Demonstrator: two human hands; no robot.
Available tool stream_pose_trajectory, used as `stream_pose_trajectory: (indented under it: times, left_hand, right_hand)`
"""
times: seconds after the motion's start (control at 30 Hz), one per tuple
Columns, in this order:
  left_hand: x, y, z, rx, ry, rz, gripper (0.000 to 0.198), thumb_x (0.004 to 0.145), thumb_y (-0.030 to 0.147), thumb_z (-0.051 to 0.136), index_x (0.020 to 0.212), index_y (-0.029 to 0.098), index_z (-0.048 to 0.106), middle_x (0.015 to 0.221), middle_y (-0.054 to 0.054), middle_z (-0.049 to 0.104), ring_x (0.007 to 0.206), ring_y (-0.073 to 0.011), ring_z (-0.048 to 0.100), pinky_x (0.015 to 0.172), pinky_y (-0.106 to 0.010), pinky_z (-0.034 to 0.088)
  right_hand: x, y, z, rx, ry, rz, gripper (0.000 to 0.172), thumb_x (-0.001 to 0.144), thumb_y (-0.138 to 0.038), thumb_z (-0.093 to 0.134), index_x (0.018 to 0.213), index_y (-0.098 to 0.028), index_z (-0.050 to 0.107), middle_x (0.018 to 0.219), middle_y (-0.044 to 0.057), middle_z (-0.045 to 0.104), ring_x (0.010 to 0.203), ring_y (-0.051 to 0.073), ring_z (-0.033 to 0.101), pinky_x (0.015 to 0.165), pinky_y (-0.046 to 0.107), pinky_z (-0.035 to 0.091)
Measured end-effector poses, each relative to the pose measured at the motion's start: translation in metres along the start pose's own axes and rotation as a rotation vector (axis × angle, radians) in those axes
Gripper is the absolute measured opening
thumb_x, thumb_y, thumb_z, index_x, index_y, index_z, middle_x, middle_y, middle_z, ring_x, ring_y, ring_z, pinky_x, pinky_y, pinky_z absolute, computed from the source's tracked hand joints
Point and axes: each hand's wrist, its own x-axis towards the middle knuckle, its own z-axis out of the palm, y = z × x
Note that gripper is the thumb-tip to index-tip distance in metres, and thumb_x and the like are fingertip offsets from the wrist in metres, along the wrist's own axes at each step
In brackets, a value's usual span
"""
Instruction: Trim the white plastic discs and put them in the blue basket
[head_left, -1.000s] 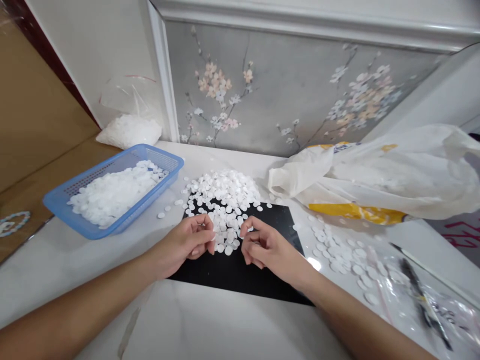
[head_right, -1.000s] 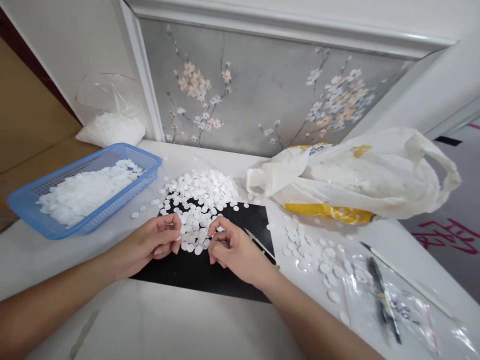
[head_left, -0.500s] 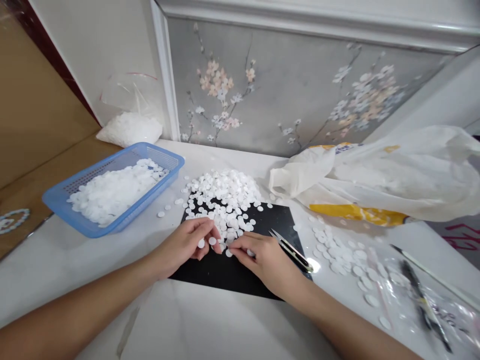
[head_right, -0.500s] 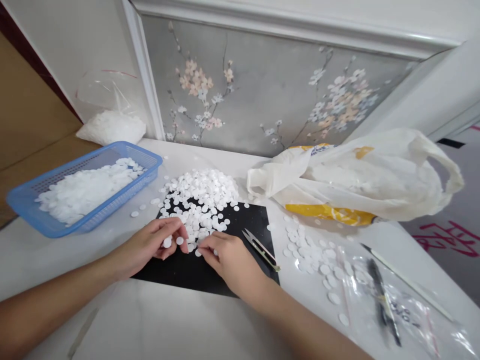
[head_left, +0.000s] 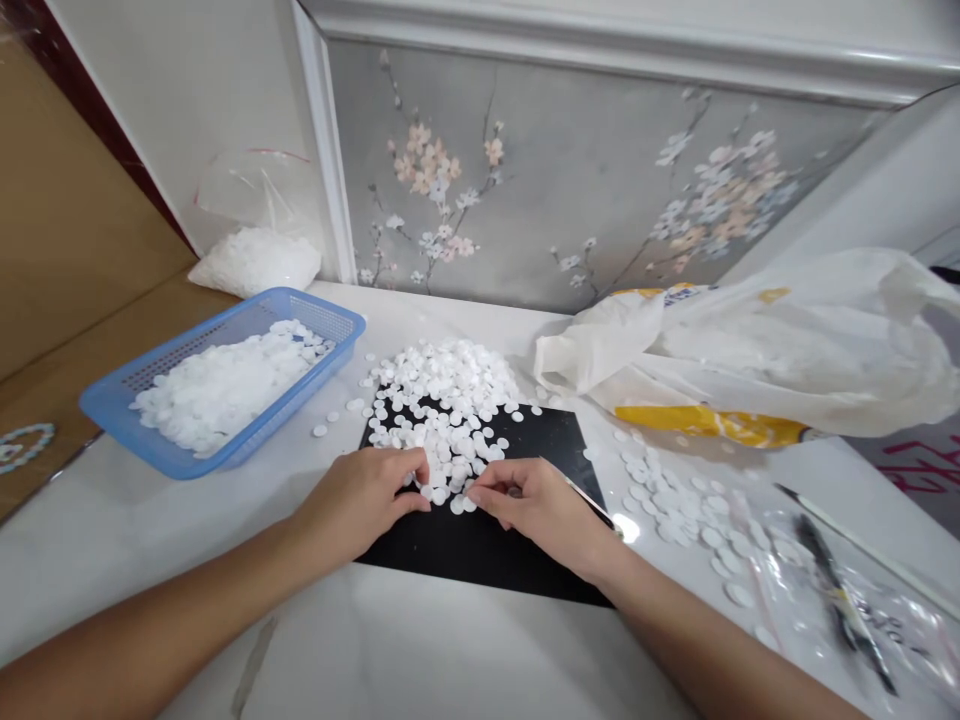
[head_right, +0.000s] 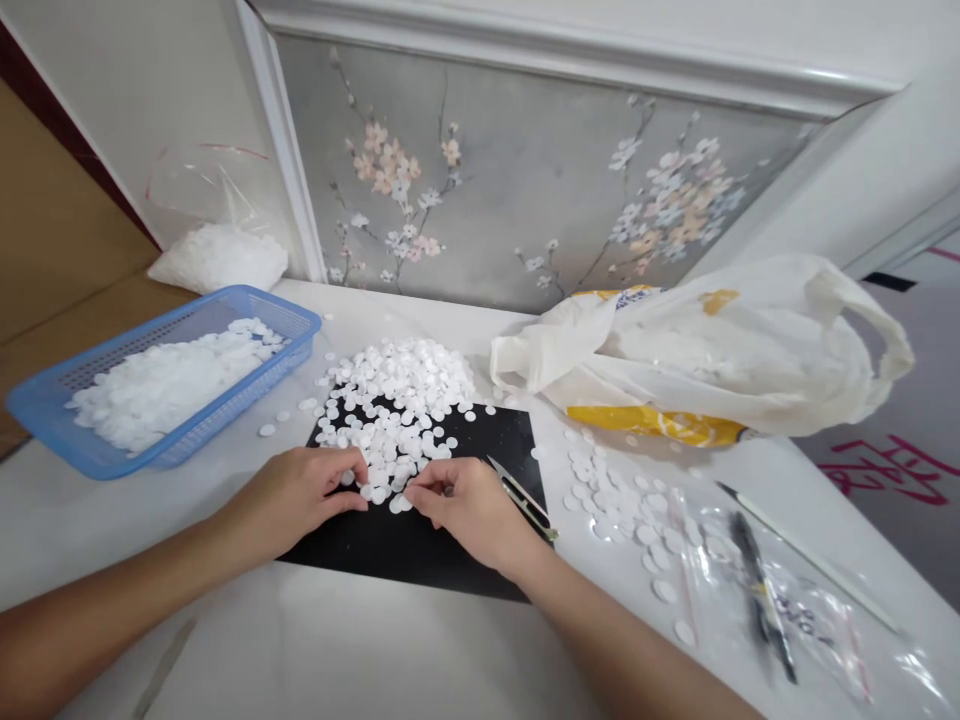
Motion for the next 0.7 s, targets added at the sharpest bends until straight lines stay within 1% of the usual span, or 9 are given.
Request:
stream_pose_trajectory:
  times: [0.07,0.17,0.23,0.3,0.37,0.43,0.5,0.6,0.7]
  left_hand:
    - [0.0005,0.0001,0.0001,0.012,-0.017,-0.003,0.005,0.076,0.030,0.062,0.078,0.026,0.061,0.062,0.004,0.053,0.061,-0.0160,0.049,0.058,-0.024,0.028]
    - [0.0006,0.0002,-0.0001,0.027,-0.037,-0.010,0.006,0.077,0.031,0.062,0.080,0.026,0.061,0.063,0.004,0.053,0.060,-0.0158,0.049,0.057,-0.024,0.027]
    - [0.0004,0.0003,-0.0002,0.035,-0.038,-0.006,0.006,0.077,0.031,0.062,0.080,0.026,0.062,0.064,0.003,0.055,0.062,-0.0163,0.051,0.057,-0.024,0.028]
    - [0.0003,0.0005,-0.0006,0.040,-0.039,0.002,0.007,0.079,0.032,0.060,0.080,0.025,0.063,0.065,0.003,0.058,0.064,-0.0168,0.053,0.058,-0.024,0.029]
    - [0.0005,0.0008,-0.0015,0.034,-0.042,0.013,0.009,0.081,0.030,0.058,0.080,0.025,0.065,0.069,0.002,0.062,0.066,-0.0165,0.055,0.059,-0.024,0.032]
    - [0.0007,0.0009,-0.0029,0.022,-0.041,0.032,0.011,0.081,0.027,0.057,0.080,0.024,0.067,0.074,0.002,0.066,0.067,-0.0155,0.057,0.061,-0.024,0.034]
    - [0.0008,0.0007,-0.0042,0.012,-0.035,0.058,0.013,0.081,0.024,0.056,0.080,0.024,0.069,0.077,0.002,0.068,0.069,-0.0146,0.058,0.063,-0.023,0.036]
    - [0.0010,-0.0003,-0.0051,-0.009,-0.031,0.078,0.015,0.081,0.021,0.056,0.077,0.023,0.070,0.079,0.003,0.070,0.073,-0.0138,0.061,0.066,-0.022,0.039]
    - [0.0016,-0.0023,-0.0047,-0.045,-0.034,0.080,0.015,0.080,0.019,0.057,0.073,0.023,0.071,0.080,0.003,0.071,0.076,-0.0137,0.062,0.069,-0.022,0.040]
  right_hand:
    - [0.0003,-0.0002,0.0001,0.086,0.000,-0.014,0.017,0.081,-0.028,0.054,0.067,-0.018,0.054,0.055,-0.006,0.048,0.048,0.007,0.036,0.048,0.021,0.027]
    - [0.0014,0.0001,-0.0010,0.233,-0.031,0.010,0.024,0.085,-0.030,0.045,0.065,-0.019,0.041,0.058,-0.006,0.050,0.043,0.005,0.028,0.043,0.021,0.020]
    - [0.0018,0.0008,-0.0021,0.240,-0.040,0.004,0.027,0.087,-0.033,0.045,0.064,-0.020,0.038,0.061,-0.005,0.052,0.042,0.005,0.029,0.042,0.021,0.021]
    - [0.0013,0.0017,-0.0028,0.142,-0.013,-0.049,0.020,0.086,-0.031,0.048,0.071,-0.020,0.042,0.064,-0.005,0.055,0.046,0.007,0.038,0.046,0.021,0.029]
    - [0.0001,0.0028,-0.0024,-0.035,0.014,-0.123,0.006,0.086,-0.026,0.049,0.082,-0.021,0.050,0.067,-0.005,0.057,0.053,0.009,0.046,0.052,0.022,0.036]
    - [-0.0011,0.0043,-0.0009,-0.221,0.032,-0.196,0.010,0.087,-0.024,0.048,0.091,-0.022,0.057,0.070,-0.004,0.060,0.057,0.011,0.051,0.056,0.023,0.039]
    - [-0.0018,0.0061,0.0012,-0.351,0.037,-0.263,0.012,0.088,-0.024,0.051,0.092,-0.023,0.063,0.076,-0.002,0.064,0.062,0.012,0.056,0.061,0.024,0.042]
    - [-0.0019,0.0086,0.0038,-0.435,0.011,-0.371,0.010,0.085,-0.019,0.058,0.089,-0.022,0.066,0.087,0.000,0.068,0.072,0.014,0.062,0.068,0.025,0.047]
    - [-0.0021,0.0089,0.0042,-0.517,-0.004,-0.450,0.013,0.086,-0.014,0.056,0.084,-0.021,0.066,0.083,0.002,0.067,0.070,0.014,0.062,0.066,0.025,0.048]
